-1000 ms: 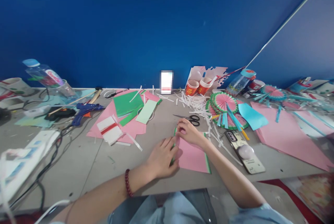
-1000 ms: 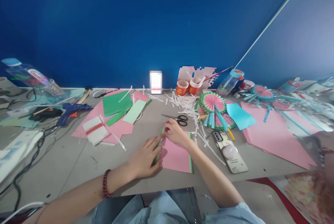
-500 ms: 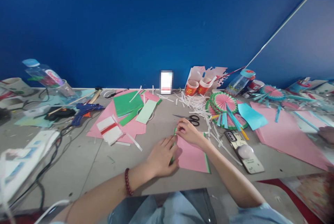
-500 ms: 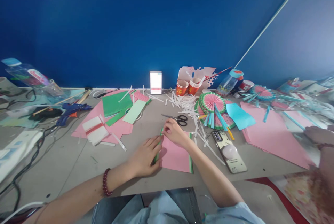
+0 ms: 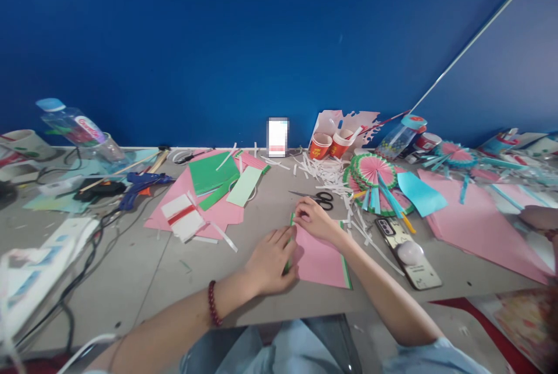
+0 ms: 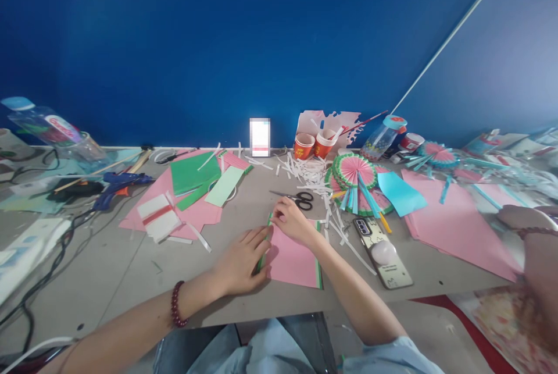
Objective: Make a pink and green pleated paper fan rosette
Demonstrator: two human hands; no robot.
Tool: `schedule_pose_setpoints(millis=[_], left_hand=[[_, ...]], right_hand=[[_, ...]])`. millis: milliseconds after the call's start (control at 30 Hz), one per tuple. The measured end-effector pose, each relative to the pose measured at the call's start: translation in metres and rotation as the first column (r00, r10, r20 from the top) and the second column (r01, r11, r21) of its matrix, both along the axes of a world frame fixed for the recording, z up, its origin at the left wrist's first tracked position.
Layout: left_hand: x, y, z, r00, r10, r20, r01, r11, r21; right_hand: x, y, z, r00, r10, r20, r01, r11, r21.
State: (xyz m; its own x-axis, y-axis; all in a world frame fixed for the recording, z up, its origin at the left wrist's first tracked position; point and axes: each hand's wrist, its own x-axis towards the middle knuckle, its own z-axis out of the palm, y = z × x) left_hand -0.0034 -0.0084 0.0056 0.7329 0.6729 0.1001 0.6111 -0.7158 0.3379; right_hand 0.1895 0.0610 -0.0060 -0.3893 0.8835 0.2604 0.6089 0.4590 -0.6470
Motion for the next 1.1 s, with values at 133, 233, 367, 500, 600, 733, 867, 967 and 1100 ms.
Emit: schedule_pose_setpoints(millis=[133,233,367,500,600,733,867,967,1100], left_hand=[[0.0,-0.002,0.002,1.0,0.001,-0.003,-0.001,1.0,0.03],[0.001,-0.003,0.004,1.0,-0.006,0.001,0.006,0.999,0.039],[0.001,-0.003,0.006,0.999,-0.026,0.04,0.025,0.999,0.043],[0.0,-0.003,0.005,0.998,-0.035,0.05,0.032,0.998,0.056],[0.0,-0.002,0.005,0.998,-0.044,0.047,0.041,0.997,0.063],[-0.001,0.0,0.004,0.998,-0.045,0.043,0.042,0.997,0.062],[-0.001,0.005,-0.002,0.999,-0.01,0.049,0.006,0.997,0.078],[0.0,0.007,-0.006,0.998,-0.033,0.056,0.027,0.994,0.105],[0.001,0.007,-0.009,0.996,-0.02,0.089,0.015,0.998,0.055]], right_hand=[[0.0,-0.001,0.002,1.0,0.014,0.003,-0.014,1.0,-0.008],[0.0,-0.001,0.002,1.0,0.017,0.0,-0.017,1.0,-0.009],[-0.001,-0.001,0.002,1.0,0.007,-0.005,-0.007,1.0,-0.007],[-0.002,-0.001,0.002,1.0,-0.007,-0.004,0.006,1.0,-0.011],[-0.002,-0.001,0.003,1.0,-0.014,-0.004,0.014,1.0,-0.014],[-0.002,-0.001,0.003,1.0,-0.01,-0.009,0.01,1.0,-0.016],[-0.002,-0.001,0.003,1.0,0.004,-0.008,-0.004,1.0,-0.006],[-0.002,0.0,0.002,1.0,0.003,-0.004,-0.003,1.0,-0.003],[-0.002,0.0,0.001,1.0,-0.007,-0.012,0.007,1.0,0.002]])
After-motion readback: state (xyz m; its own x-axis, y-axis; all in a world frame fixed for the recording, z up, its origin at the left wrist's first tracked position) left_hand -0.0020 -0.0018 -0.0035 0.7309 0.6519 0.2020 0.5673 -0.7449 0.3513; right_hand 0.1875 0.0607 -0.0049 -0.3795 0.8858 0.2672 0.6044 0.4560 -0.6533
